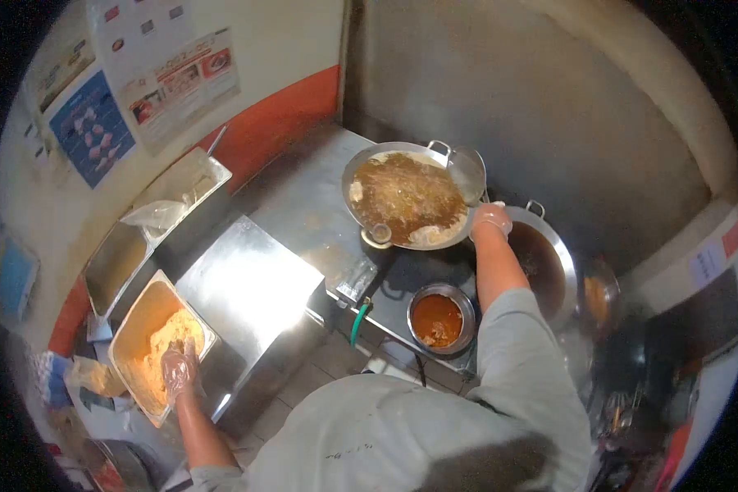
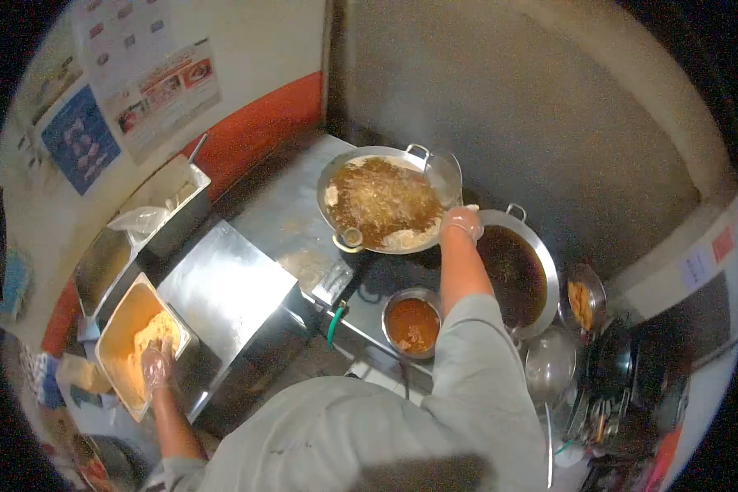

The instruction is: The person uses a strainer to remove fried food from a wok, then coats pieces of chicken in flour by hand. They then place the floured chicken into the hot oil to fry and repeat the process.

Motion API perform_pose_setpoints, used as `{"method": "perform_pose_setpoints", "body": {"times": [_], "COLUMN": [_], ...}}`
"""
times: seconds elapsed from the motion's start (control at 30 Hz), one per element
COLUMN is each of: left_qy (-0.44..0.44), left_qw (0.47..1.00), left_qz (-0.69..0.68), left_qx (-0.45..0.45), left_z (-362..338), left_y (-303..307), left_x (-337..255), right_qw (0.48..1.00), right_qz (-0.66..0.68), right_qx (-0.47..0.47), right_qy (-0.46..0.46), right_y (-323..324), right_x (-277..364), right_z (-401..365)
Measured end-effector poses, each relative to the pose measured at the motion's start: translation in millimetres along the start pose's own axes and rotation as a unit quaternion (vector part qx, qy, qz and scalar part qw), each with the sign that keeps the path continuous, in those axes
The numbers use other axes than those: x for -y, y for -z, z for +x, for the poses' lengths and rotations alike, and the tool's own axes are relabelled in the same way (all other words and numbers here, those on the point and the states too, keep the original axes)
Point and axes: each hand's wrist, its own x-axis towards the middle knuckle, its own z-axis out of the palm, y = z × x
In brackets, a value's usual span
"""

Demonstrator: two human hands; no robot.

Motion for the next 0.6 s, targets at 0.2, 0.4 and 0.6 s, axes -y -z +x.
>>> {"method": "perform_pose_setpoints", "body": {"times": [0.2, 0.4, 0.6], "left_qy": [-0.037, 0.034, 0.035], "left_qw": [0.997, 0.999, 0.998], "left_qz": [0.026, 0.006, 0.0], "left_qx": [-0.066, -0.039, -0.053], "left_z": [7.4, -1.6, 4.2], "left_y": [-13.9, 1.1, -9.8], "left_x": [17.6, -9.3, 3.7], "right_qw": [0.989, 0.956, 0.917], "right_qz": [0.1, 0.078, 0.195], "right_qx": [0.108, 0.27, 0.337], "right_qy": [-0.018, 0.086, 0.088], "right_y": [-26.7, -15.8, -141.3], "right_x": [32.5, 34.5, 40.2], "right_z": [12.3, -1.8, 90.2]}}
